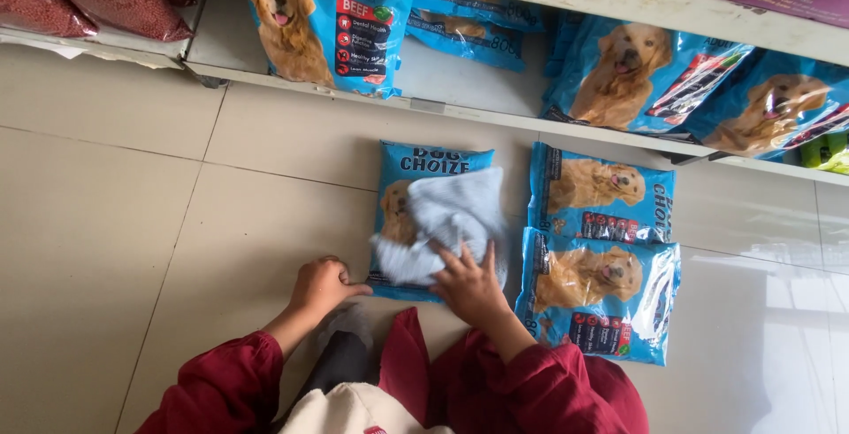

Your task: Wiping down bags of dog food with a cloth in a grocery store aisle

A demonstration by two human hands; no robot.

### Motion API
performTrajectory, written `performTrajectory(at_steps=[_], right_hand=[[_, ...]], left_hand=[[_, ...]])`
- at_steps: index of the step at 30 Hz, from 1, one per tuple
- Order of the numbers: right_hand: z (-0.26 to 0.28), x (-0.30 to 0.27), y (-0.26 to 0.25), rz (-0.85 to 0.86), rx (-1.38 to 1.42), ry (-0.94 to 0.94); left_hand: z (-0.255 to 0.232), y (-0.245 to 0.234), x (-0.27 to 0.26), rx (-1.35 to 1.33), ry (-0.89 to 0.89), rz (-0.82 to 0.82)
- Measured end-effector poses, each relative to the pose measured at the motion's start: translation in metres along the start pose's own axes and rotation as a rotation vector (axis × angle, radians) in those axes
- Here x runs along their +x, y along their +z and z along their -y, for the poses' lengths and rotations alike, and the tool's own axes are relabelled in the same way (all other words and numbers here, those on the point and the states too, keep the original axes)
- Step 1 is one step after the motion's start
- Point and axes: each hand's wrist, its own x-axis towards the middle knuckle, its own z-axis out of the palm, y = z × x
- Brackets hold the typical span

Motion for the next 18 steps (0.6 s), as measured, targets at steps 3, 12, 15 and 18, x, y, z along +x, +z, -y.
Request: performTrajectory(at_steps=[3, 12, 15, 18], right_hand=[[-0.01, 0.008, -0.007, 0.272, 0.208, 0.366], [0.051, -0.008, 0.026, 0.307, 0.292, 0.797], [0.068, -0.009, -0.014, 0.183, 0.322, 0.694], [0.086, 0.011, -0.06, 0.52, 0.264, 0.518]], left_hand=[[0.002, 0.0, 0.001, 0.021, -0.019, 0.039], [0.011, 0.005, 0.004, 0.046, -0.018, 0.044], [0.018, 0.011, 0.006, 0.02, 0.011, -0.002], [0.017, 0.01, 0.004, -0.001, 0.041, -0.022]])
